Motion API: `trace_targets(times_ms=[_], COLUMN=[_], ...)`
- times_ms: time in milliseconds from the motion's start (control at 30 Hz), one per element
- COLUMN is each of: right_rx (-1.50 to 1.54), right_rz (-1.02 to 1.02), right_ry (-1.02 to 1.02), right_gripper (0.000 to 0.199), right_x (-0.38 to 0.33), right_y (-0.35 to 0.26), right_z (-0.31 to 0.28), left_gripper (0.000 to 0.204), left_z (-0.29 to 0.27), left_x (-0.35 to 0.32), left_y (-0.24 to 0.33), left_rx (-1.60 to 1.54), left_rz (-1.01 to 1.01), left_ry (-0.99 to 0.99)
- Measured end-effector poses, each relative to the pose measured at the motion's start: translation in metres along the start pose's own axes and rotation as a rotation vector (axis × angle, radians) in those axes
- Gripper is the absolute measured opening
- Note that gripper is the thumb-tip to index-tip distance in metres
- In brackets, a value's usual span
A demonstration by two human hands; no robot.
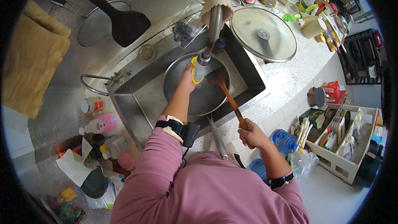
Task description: The person washes a frying pan and a glass lid in the kitchen sink using a yellow sponge and running water. They scrub both items thoroughly, rinse them, and place them aside.
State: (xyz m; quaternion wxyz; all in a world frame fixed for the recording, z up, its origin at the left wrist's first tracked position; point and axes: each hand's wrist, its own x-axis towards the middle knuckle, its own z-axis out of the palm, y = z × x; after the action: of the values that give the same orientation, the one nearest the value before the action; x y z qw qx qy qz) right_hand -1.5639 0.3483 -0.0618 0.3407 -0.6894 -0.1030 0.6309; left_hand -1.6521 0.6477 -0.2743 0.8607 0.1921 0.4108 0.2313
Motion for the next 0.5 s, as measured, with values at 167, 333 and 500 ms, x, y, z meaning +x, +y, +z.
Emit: trace_targets(times_ms=[167,333,500], right_rx=[0.065,0.074,0.093], right_rz=[-0.002,-0.049,-0.059], right_ry=[0.054,0.076,0.066], right_gripper=[0.014,0.013,0.013], right_x=[-0.018,-0.011,-0.003], right_y=[0.006,0.007,0.005], right_z=[-0.017,-0.02,-0.011], left_gripper=[0.042,0.041,0.043], left_z=[0.015,0.028,0.038], left_x=[-0.02,-0.045,-0.035], left_y=[0.005,0.01,0.01], left_rx=[-0.39,-0.541,-0.486], left_rz=[-0.151,-0.129,-0.103], left_ry=[-0.206,-0.231,-0.107])
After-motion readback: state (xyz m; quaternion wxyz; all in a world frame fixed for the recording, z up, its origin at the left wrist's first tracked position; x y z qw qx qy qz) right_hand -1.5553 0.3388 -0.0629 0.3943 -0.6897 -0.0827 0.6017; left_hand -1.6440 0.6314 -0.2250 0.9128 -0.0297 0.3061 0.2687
